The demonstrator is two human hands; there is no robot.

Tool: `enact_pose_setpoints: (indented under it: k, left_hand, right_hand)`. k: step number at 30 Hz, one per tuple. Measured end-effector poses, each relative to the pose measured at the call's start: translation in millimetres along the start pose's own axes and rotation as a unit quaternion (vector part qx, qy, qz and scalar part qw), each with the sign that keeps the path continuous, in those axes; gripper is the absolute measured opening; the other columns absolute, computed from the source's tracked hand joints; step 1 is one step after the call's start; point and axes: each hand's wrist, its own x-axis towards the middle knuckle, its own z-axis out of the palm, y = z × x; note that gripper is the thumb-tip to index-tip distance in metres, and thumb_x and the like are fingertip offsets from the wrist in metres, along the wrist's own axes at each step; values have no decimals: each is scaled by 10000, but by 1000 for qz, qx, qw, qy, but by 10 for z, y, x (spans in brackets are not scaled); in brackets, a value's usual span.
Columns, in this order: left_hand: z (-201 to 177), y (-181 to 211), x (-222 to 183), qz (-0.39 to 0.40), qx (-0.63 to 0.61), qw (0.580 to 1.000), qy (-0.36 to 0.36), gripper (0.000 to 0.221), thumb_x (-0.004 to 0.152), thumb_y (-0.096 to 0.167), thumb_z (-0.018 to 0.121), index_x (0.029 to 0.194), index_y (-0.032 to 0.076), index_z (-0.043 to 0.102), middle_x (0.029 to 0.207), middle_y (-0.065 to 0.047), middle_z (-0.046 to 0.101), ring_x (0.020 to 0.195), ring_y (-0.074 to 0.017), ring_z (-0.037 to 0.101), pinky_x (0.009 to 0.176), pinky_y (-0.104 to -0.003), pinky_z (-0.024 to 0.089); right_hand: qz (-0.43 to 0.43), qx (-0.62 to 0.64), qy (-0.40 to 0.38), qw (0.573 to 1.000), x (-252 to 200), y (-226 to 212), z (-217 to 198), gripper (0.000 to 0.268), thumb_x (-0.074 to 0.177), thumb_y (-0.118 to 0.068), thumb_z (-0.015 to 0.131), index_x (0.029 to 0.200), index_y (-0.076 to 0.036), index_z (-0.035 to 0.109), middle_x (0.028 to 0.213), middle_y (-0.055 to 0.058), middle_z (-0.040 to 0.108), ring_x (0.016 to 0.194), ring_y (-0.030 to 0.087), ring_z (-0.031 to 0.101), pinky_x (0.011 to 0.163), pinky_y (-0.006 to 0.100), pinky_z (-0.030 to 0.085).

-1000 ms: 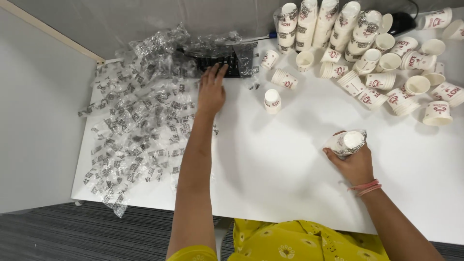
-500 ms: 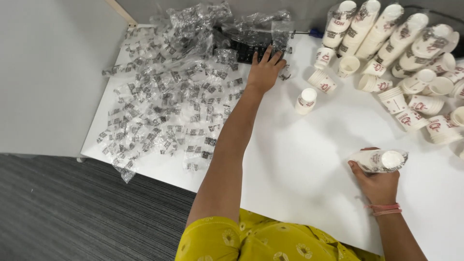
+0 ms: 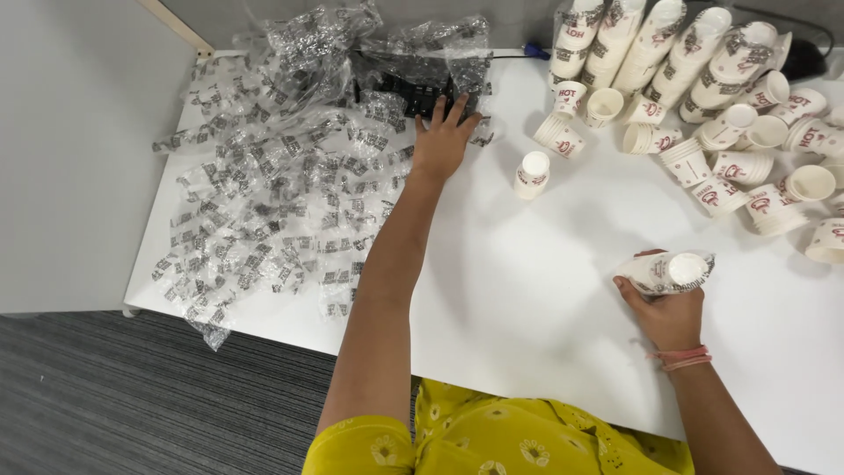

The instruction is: Stacking small paper cups and inserting them into plastic sleeves.

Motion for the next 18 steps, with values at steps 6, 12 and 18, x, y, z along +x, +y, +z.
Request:
enact_pose_setpoints:
  k: [6, 12, 18]
  left_hand:
    - [155, 45, -219, 2, -46, 997, 60, 328, 996, 255, 577, 1299, 280, 699, 1579, -53, 405, 1480, -356, 341, 1150, -668, 350]
    - [-257, 88, -783, -67, -43, 997, -13, 380, 901, 221, 678, 1269, 129, 688, 1573, -118, 383, 1502, -368, 240, 1193, -675, 250]
    - [-212, 240, -1363, -115, -106, 988, 13, 700, 831, 40, 680, 1505, 80, 493, 1653, -210, 265, 1544, -455, 76, 1237, -618, 165]
  right_hand:
    - [-9, -16, 2, 1000, 2, 1, -5, 342, 838, -145, 848, 1098, 5, 685, 933, 91, 745, 841, 160, 709, 793, 303, 569]
    - [-20, -40, -6, 999, 17, -4, -19, 351, 825, -158, 864, 1079, 8, 688, 920, 101, 744, 834, 182, 719, 794, 323, 568]
    - [-104, -68, 7, 992, -49, 5, 59, 448, 810, -173, 866, 1148, 31, 654, 1028, 147, 716, 932, 263, 713, 854, 359, 571]
